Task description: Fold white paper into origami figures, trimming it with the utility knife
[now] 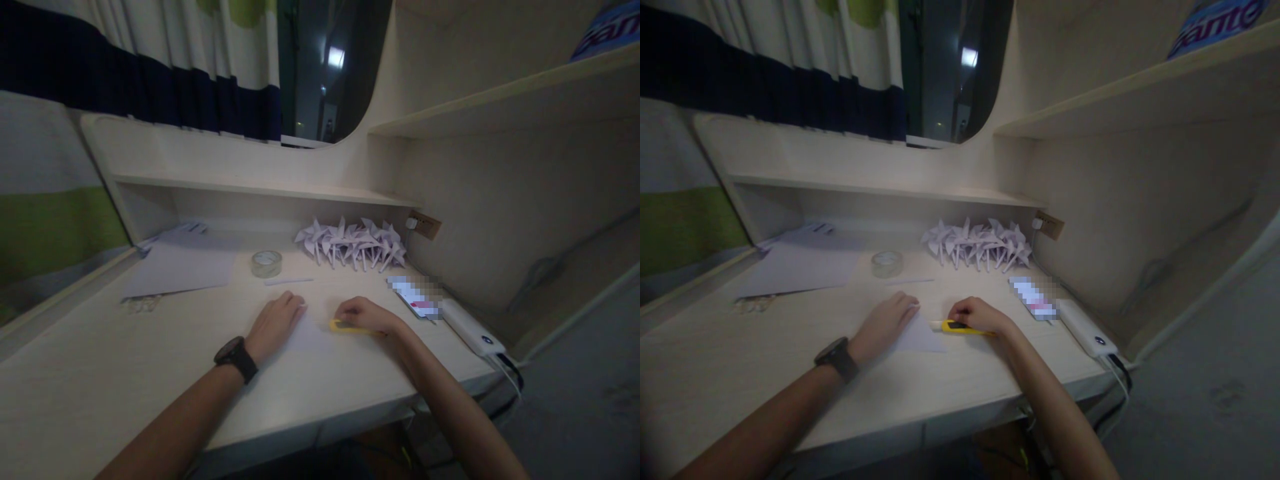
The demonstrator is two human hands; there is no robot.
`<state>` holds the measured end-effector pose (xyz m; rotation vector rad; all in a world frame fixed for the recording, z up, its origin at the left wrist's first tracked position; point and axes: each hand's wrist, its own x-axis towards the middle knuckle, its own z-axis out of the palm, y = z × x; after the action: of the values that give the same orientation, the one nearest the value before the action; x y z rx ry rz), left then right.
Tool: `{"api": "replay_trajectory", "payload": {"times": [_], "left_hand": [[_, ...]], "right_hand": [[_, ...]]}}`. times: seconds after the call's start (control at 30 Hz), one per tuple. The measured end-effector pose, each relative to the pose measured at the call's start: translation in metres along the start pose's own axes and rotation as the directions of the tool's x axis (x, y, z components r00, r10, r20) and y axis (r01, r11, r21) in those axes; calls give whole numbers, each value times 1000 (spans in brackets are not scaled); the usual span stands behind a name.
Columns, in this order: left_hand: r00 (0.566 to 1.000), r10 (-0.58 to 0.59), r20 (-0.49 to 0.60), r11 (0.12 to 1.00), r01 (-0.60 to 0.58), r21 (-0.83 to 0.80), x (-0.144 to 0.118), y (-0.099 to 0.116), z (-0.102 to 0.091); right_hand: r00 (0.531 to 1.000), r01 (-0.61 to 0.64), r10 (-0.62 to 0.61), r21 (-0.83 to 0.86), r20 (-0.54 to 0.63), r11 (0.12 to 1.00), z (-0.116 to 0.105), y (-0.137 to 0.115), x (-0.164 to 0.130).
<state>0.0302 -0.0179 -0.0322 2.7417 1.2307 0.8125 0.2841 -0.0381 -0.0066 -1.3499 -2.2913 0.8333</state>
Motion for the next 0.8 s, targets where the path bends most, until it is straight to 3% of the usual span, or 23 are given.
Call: {"api": "replay_trajectory", "payload": {"times": [0.23,0.33,0.43,0.6,0.8], "left_hand": [[999,33,-4,995,-32,93,-1,-5,3],[995,99,-31,976,-91,197,-3,1,0],[991,134,19,961,-135,241,-5,12,-4],[991,122,47,976,-128,176,-10,21,-4],[984,126,123,989,-135,67,-17,11,7]], "right_hand": [[998,45,-45,-1,54,999,3,-5,2],[996,76,-74,-32,51,997,4,-4,2],[994,100,-98,-63,42,993,6,-2,1],[993,120,-120,-108,1,987,9,-2,-2],[987,133,-140,-87,-77,987,16,-3,-11]]}}
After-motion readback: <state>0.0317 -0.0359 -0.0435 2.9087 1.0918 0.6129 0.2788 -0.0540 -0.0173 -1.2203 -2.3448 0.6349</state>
